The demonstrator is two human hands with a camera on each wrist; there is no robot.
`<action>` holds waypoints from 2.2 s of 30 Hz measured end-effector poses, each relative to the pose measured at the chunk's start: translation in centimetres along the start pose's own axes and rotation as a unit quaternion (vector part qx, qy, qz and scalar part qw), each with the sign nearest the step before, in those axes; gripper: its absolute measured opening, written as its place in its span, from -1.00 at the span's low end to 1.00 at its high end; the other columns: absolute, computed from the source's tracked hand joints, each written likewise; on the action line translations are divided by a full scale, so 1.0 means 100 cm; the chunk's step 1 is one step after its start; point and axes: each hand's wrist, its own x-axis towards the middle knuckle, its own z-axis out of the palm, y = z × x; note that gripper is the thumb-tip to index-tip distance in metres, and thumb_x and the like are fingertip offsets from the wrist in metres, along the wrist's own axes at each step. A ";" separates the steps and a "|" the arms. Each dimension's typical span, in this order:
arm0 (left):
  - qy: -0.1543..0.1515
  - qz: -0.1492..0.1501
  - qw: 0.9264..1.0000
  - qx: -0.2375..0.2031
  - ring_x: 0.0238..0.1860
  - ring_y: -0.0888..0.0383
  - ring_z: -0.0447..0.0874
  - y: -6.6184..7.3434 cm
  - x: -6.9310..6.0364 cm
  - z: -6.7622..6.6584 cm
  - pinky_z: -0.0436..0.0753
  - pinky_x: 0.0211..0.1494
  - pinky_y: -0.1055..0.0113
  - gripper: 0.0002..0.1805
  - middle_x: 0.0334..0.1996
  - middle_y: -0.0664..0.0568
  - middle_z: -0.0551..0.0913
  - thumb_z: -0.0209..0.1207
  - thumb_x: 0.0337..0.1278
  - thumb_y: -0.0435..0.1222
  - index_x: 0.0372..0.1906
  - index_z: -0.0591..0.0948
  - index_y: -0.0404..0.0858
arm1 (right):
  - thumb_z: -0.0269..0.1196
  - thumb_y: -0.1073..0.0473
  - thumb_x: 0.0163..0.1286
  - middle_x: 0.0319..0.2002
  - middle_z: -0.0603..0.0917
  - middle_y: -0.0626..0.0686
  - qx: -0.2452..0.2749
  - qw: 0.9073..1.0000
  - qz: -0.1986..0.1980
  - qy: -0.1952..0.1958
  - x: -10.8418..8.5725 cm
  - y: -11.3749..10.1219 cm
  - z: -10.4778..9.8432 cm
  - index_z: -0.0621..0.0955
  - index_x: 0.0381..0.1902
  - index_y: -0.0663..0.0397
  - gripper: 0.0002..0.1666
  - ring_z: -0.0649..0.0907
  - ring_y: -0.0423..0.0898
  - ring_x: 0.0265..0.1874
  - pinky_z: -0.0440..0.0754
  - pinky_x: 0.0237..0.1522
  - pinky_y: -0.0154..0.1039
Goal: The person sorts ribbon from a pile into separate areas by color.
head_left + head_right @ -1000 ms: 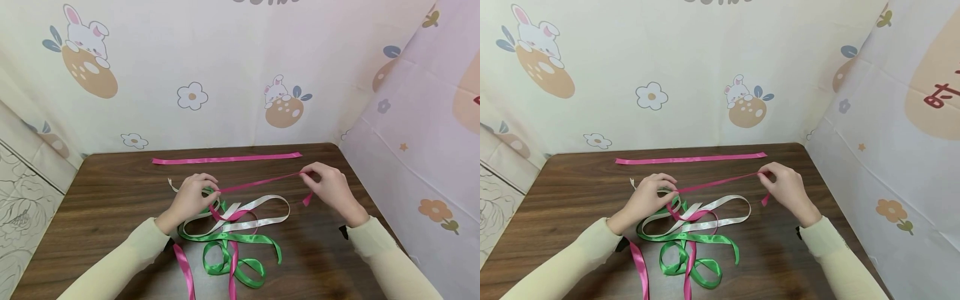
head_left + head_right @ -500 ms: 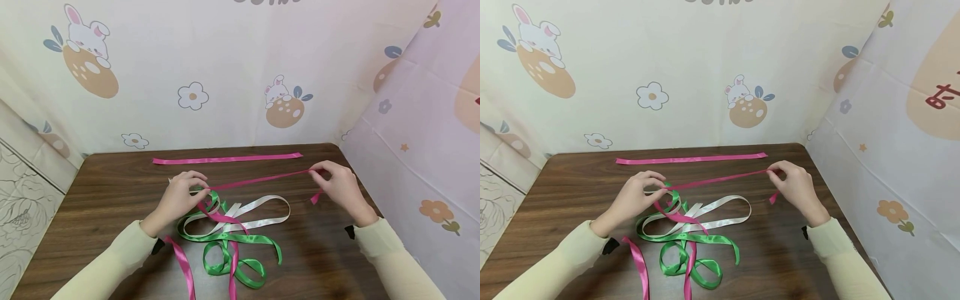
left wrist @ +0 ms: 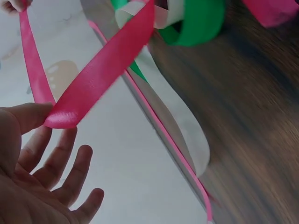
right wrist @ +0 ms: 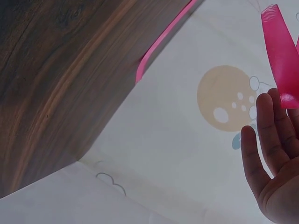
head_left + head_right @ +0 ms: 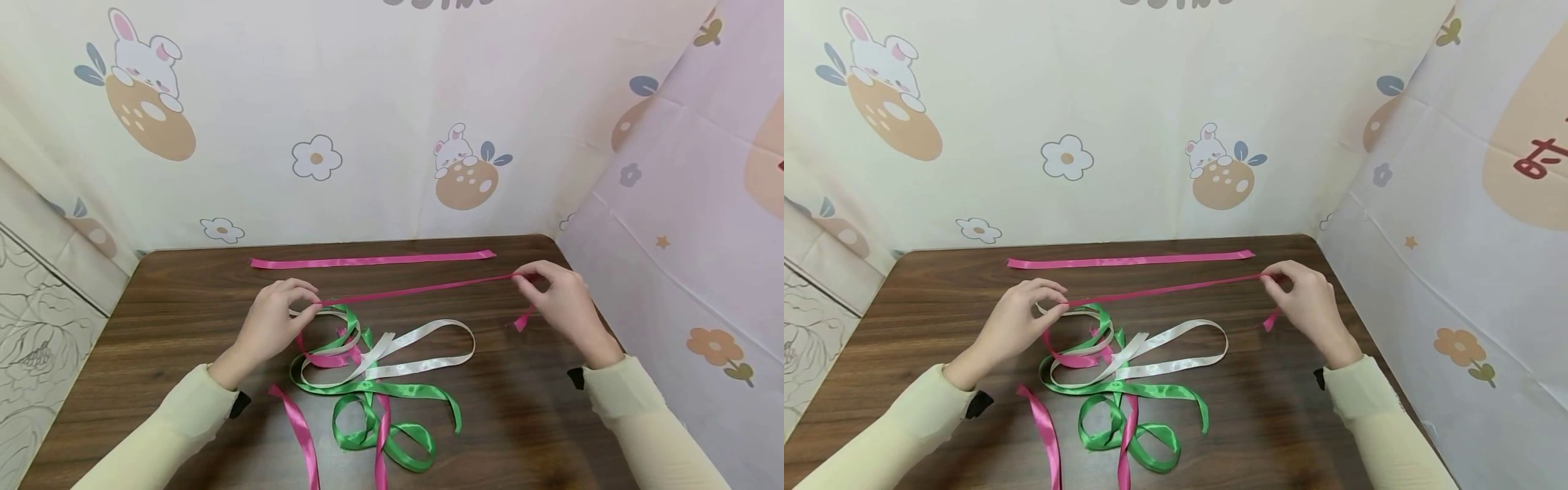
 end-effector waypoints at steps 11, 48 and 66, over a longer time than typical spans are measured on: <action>0.032 -0.006 0.999 0.020 -0.24 0.02 0.65 -0.020 -0.010 -0.015 0.55 -0.03 0.02 -0.95 -0.28 0.02 0.80 0.43 0.15 -0.35 -0.32 0.76 -0.19 | 0.42 0.27 0.33 -0.25 0.82 0.12 -0.003 1.000 0.027 -0.004 -0.002 0.008 -0.003 0.76 -0.19 0.07 -0.89 0.68 0.05 -0.33 0.38 -0.29 -0.47; 0.026 -0.169 0.984 -0.045 -0.31 0.52 0.51 -0.093 -0.033 -0.048 0.49 -0.27 0.59 -0.70 -0.12 -0.12 0.82 0.29 0.38 -0.04 -0.06 0.77 -0.17 | 0.35 0.19 0.42 -0.24 0.81 0.22 -0.017 0.994 0.102 -0.044 -0.006 0.050 0.014 0.75 -0.13 0.09 -0.86 0.49 -0.19 -0.54 0.41 -0.45 -0.33; 0.033 -0.291 0.949 -0.114 -0.18 0.52 0.50 -0.128 -0.032 -0.055 0.50 -0.21 0.64 -0.44 -0.33 0.71 0.58 0.32 0.24 0.17 0.10 0.73 -0.17 | 0.27 0.21 0.49 -0.06 0.75 0.37 -0.005 0.985 0.151 -0.084 -0.005 0.069 0.020 0.71 0.02 0.21 -0.76 0.61 0.13 -0.29 0.52 -0.40 -0.34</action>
